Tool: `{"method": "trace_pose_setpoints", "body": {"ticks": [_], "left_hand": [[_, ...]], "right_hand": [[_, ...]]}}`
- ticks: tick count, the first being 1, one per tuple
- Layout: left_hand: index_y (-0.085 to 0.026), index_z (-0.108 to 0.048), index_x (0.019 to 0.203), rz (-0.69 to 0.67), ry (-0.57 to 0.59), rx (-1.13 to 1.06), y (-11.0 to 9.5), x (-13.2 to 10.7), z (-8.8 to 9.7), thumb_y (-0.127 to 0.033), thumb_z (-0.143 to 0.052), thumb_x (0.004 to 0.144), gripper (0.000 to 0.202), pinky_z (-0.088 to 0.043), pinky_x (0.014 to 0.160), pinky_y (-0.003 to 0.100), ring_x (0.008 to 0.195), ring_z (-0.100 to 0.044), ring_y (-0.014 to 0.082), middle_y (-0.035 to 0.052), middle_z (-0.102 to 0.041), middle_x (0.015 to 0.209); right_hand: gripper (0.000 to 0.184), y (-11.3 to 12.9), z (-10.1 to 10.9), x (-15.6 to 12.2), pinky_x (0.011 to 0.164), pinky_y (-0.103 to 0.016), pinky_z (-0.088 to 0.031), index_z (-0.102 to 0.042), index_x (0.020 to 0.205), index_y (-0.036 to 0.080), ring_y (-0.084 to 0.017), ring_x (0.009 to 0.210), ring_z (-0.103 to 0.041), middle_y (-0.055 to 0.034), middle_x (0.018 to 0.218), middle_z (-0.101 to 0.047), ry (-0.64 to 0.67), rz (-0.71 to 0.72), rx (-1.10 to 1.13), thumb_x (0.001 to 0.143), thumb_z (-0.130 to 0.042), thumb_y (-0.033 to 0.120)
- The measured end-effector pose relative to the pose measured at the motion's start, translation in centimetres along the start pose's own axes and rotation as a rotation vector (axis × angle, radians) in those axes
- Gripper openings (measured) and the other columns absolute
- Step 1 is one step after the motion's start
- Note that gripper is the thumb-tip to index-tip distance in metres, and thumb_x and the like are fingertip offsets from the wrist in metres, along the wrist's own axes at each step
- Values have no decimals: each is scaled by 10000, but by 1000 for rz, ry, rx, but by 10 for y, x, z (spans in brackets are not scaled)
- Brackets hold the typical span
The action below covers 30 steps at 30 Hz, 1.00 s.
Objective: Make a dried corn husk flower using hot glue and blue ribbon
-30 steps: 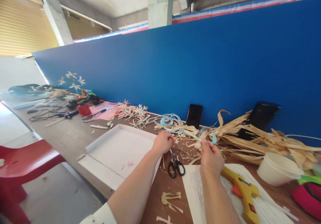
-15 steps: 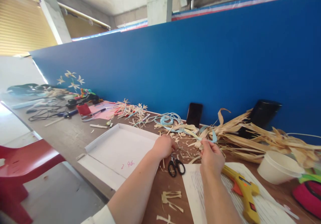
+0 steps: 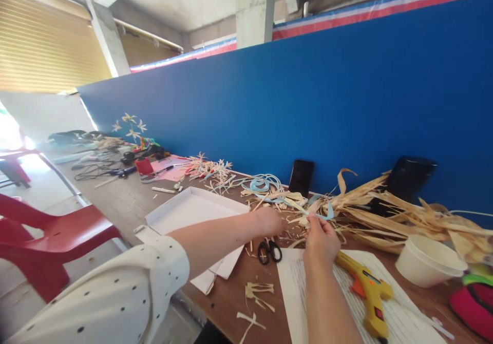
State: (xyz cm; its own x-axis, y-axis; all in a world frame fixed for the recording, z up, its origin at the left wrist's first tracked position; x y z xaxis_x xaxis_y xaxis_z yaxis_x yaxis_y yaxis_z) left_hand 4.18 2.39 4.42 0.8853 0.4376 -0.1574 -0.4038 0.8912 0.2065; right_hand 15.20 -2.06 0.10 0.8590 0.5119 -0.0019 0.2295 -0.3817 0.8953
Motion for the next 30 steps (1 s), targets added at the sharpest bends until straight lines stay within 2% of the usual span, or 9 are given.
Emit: {"method": "trace_pose_setpoints", "body": {"ticks": [5, 7, 11, 15, 17, 20, 26, 28, 30], "left_hand": [[-138, -690, 783, -125, 58, 129, 15, -6, -7, -115, -534, 748, 161, -493, 687, 303, 790, -631, 220, 110, -689, 801], [-120, -681, 801, -70, 69, 116, 28, -10, -7, -102, -526, 735, 170, -496, 660, 313, 792, -629, 239, 130, -683, 823], [-127, -652, 882, 122, -17, -26, 47, -20, 4, -121, -520, 722, 207, -490, 656, 292, 808, -624, 227, 129, -666, 907], [-200, -649, 919, 80, -46, -123, 28, -33, 10, -174, -516, 736, 228, -482, 703, 286, 862, -610, 207, 82, -658, 963], [-198, -657, 888, 28, -9, -108, 12, -37, 7, -176, -509, 738, 212, -484, 696, 296, 856, -613, 215, 87, -662, 938], [-167, -656, 832, 44, 56, -85, 1, -43, -4, -179, -527, 724, 168, -493, 658, 303, 820, -620, 225, 102, -663, 880], [-183, -648, 811, -30, -171, -97, -10, -55, 0, -167, -520, 744, 145, -490, 706, 312, 880, -602, 218, 70, -649, 865], [-174, -649, 786, -42, -199, -74, -11, -56, 3, -132, -530, 722, 142, -493, 688, 314, 876, -601, 227, 70, -645, 845], [-153, -651, 777, 25, -200, -44, -4, -54, 6, -95, -531, 701, 153, -495, 668, 314, 853, -605, 234, 87, -643, 835]], "right_hand": [[245, -3, 4, 4, 318, -190, -254, -624, 671, 139, -59, 367, -346, 40, 469, -524, -24, -15, 1, 529, -728, 311], [253, -4, 4, 4, 314, -192, -251, -622, 671, 140, -60, 366, -348, 38, 471, -525, -27, -15, -3, 530, -728, 321], [250, -4, 4, 4, 318, -188, -252, -613, 658, 145, -57, 363, -342, 44, 456, -508, -36, -11, 23, 550, -723, 341], [243, -1, 3, 1, 322, -188, -251, -602, 655, 149, -55, 366, -338, 45, 471, -515, -36, -6, 38, 563, -716, 343], [242, 1, 2, 0, 326, -190, -253, -599, 657, 149, -56, 373, -344, 39, 497, -532, -37, 6, 42, 558, -716, 336], [244, 0, 1, 0, 325, -194, -248, -599, 656, 147, -57, 380, -345, 30, 525, -549, -31, 13, 34, 549, -717, 332], [236, -1, 1, 1, 330, -200, -252, -604, 648, 150, -59, 383, -344, 31, 509, -536, -19, 17, 0, 561, -710, 341], [241, 0, 1, 0, 329, -202, -250, -600, 649, 153, -61, 382, -344, 32, 511, -538, -18, 10, -4, 554, -712, 345], [246, 1, 1, -1, 329, -206, -256, -596, 656, 158, -63, 383, -344, 33, 518, -544, -23, 13, -5, 540, -716, 339]]}}
Point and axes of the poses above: each hand's wrist, its own x-axis towards the middle knuckle, its own z-axis out of the back of the hand, y = z × x, the point moved 6 cm from there along x, towards the middle knuckle
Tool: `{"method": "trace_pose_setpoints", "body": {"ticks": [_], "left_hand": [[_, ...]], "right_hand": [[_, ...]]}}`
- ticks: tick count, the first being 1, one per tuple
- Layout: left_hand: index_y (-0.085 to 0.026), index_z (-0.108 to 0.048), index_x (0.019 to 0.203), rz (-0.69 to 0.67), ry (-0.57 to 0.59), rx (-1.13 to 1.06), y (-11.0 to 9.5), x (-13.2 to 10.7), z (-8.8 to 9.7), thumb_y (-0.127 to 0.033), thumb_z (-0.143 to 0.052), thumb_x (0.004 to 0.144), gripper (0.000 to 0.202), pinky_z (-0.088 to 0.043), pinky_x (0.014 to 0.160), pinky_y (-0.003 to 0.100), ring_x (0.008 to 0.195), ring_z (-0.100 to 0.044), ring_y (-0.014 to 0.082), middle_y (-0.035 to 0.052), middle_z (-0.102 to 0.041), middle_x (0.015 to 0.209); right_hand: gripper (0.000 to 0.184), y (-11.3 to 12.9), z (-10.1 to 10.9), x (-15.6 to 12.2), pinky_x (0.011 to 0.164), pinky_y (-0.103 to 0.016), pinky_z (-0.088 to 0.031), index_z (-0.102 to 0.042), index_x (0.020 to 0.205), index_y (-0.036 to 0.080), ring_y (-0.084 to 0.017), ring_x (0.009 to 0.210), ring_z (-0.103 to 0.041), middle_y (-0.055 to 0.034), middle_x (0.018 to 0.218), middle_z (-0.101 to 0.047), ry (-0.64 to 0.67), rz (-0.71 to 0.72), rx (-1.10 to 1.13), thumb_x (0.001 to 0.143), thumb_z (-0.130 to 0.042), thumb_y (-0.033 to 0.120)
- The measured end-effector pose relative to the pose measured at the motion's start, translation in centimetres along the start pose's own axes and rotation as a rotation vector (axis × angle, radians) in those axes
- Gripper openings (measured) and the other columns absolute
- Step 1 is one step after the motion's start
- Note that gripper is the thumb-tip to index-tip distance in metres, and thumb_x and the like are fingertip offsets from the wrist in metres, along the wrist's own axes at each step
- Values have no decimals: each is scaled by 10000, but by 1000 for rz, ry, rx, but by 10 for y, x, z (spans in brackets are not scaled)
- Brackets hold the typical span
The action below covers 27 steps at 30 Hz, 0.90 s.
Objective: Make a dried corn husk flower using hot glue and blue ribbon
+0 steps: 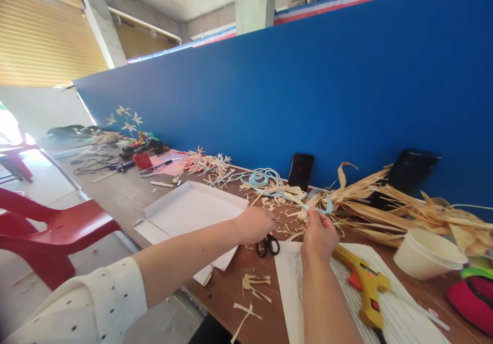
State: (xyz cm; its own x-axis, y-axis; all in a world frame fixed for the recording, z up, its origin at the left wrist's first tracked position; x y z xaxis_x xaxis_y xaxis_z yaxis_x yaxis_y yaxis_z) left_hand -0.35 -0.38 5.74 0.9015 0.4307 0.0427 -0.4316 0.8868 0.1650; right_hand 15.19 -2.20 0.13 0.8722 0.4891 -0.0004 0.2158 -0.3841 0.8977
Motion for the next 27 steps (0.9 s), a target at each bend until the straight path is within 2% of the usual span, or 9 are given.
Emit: {"method": "trace_pose_setpoints", "body": {"ticks": [3, 7, 10, 13, 15, 20, 24, 27], "left_hand": [[-126, -652, 787, 132, 45, 14, 17, 5, 2, -81, -515, 711, 163, -497, 656, 303, 810, -616, 225, 116, -645, 847], [-116, -653, 851, 156, 126, -2, 28, 4, 5, -79, -487, 731, 208, -498, 662, 306, 835, -621, 234, 142, -649, 910], [-118, -665, 847, 193, 257, -34, 32, -12, 8, -108, -521, 713, 198, -503, 642, 331, 826, -623, 261, 143, -662, 892], [-123, -681, 832, 158, 419, -58, 30, -35, 8, -100, -540, 687, 204, -501, 657, 345, 797, -628, 265, 136, -676, 856], [-118, -683, 850, 199, 462, -52, 31, -47, 8, -84, -536, 678, 228, -499, 659, 340, 789, -631, 263, 144, -678, 845], [-81, -673, 857, 287, 535, -49, 28, -65, -6, -101, -581, 656, 222, -496, 661, 325, 794, -636, 275, 176, -671, 790], [-57, -666, 841, 316, 529, -43, 22, -74, -14, -118, -607, 647, 212, -495, 667, 330, 810, -633, 287, 200, -664, 814], [-59, -659, 804, 316, 503, -48, 20, -79, -11, -105, -591, 654, 171, -495, 669, 313, 790, -634, 263, 192, -661, 798]], "right_hand": [[216, 1, 0, 0, 330, -215, -264, -595, 651, 168, -71, 381, -347, 36, 500, -533, -5, 0, 2, 544, -707, 319], [173, -2, 1, 2, 327, -206, -250, -610, 646, 163, -68, 378, -352, 38, 482, -523, -1, -5, 19, 554, -699, 279], [194, -5, 2, 4, 328, -195, -252, -612, 655, 146, -57, 379, -358, 31, 516, -546, -3, 9, 40, 550, -710, 277], [213, -6, 2, 4, 331, -192, -263, -608, 663, 138, -55, 384, -361, 27, 532, -554, -4, 13, 21, 554, -711, 290], [216, -5, 1, 3, 330, -194, -267, -606, 662, 139, -57, 385, -361, 28, 527, -551, 1, 9, 1, 556, -710, 296], [218, -6, 1, 3, 330, -196, -258, -610, 664, 142, -60, 382, -352, 32, 517, -546, -1, 4, 0, 556, -710, 303], [227, -6, 2, 3, 337, -200, -267, -615, 676, 142, -63, 380, -353, 43, 488, -522, -6, 16, -37, 554, -707, 311], [238, -7, 0, 3, 329, -197, -256, -616, 675, 147, -61, 370, -342, 53, 465, -500, 17, 10, -36, 545, -712, 321]]}}
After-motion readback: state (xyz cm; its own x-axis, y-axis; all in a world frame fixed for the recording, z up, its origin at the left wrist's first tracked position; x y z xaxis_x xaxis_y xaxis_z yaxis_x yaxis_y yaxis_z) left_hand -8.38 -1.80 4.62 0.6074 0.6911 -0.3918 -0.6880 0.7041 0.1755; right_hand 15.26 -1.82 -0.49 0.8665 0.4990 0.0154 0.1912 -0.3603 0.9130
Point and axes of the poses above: each hand's wrist, its own x-axis towards the middle knuckle, its own z-axis out of the back of the hand, y = z × x, the point moved 6 cm from there along x, towards the middle knuckle
